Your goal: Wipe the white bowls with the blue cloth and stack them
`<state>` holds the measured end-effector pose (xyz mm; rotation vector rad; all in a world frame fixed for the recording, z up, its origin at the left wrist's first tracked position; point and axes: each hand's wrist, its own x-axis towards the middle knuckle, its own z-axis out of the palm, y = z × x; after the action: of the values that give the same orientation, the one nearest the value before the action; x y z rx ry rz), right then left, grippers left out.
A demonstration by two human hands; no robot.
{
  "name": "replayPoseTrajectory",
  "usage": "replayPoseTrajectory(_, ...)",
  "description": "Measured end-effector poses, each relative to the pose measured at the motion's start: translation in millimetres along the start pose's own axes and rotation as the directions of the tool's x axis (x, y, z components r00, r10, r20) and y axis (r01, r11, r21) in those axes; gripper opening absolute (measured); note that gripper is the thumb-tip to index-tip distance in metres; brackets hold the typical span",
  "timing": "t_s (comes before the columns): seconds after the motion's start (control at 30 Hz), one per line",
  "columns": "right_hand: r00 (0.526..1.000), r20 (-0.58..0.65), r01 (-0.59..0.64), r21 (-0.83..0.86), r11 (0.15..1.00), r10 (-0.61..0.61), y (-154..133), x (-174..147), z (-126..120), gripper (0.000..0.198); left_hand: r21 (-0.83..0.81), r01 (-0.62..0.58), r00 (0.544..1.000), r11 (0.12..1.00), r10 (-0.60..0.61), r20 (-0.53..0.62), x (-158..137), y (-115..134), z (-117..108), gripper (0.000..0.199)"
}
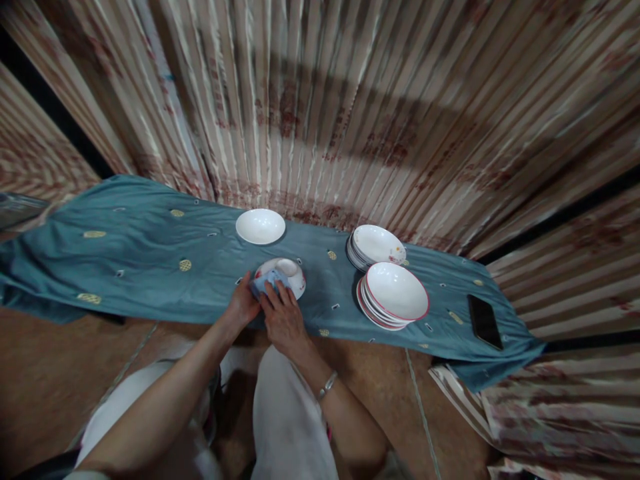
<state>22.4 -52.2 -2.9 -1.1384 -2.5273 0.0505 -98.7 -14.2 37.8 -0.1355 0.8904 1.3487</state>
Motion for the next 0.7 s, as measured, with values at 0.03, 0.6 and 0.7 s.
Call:
replayPoseTrajectory(0.03,1.000,0.010,0.028,0.000,1.000,-0.028,1,5,-2,0.051,0.002,-0.002,1.000,1.000,0.002,-0.026,1,0,0,0.045)
replayPoseTrajectory(0.6,0.980,0.193,0.083,-0.147,0.986,-0.054,13,91,-16,0.029,-0.121,0.027,0.998,0.992,-0.021,0.053,11,-3,-2,0.043)
replayPoseTrajectory(0.7,0.972,0.236,0.052,-0.146,0.988,-0.016,16,100,-21,0.030,-0.115,0.016,0.996,0.993,-0.006,0.085,14,-3,-4,0.044)
